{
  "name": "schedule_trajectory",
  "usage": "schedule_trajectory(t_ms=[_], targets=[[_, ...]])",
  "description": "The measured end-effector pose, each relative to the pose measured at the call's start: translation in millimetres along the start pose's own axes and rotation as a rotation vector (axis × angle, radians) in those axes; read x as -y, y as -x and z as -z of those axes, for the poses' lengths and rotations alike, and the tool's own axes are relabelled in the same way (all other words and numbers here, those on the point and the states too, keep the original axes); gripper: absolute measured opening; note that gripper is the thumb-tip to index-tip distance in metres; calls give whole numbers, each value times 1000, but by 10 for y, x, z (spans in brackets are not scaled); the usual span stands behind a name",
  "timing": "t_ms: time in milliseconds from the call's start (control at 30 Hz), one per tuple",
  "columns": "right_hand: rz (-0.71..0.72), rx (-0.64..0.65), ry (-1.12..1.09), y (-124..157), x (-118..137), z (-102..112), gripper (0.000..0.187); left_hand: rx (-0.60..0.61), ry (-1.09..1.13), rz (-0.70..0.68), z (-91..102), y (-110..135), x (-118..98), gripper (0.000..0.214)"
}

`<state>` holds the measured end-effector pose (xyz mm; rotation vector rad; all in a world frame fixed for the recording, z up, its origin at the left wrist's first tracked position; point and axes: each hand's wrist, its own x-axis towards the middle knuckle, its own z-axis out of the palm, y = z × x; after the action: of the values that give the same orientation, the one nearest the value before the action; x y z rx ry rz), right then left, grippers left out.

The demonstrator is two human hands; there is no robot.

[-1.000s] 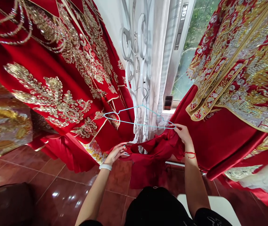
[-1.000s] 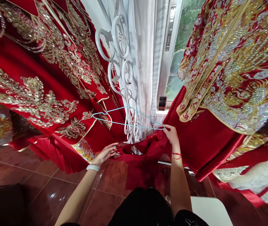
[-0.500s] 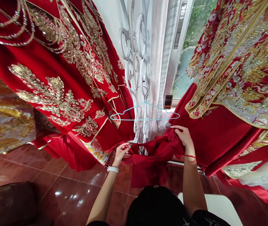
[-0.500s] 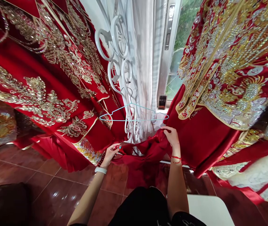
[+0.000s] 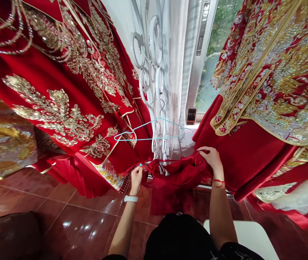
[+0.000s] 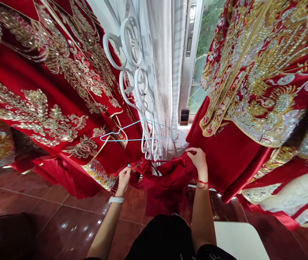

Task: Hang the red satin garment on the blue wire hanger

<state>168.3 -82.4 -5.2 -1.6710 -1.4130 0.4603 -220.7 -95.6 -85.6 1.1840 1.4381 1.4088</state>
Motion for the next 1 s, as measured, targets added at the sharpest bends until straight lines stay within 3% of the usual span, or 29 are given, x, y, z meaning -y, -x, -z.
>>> schedule_trajectory(t_ms=[167,267,367,567,767,900,1000], targets=[[15,7,78,14,-75,26,26,-76,434,123,-44,58,-164,46],[7,-4,90,28,-98,12,25,-68,580,223,-29,110,-295,48],[-15,-29,96,43,-101,0,23,-49,594,263,7,171,-397,50],[-97,-85,116,58,-93,44,19,-77,508,219,29,262,-527,54],[-260,32,-326,34,21,-89,16,-67,378,175,60,287,-570,58],[-353,93,-762,8,211,-216,33,-100,362,150,187,257,-644,56],[-395,226,-962,2,397,-294,39,-143,374,131,303,210,-761,51]])
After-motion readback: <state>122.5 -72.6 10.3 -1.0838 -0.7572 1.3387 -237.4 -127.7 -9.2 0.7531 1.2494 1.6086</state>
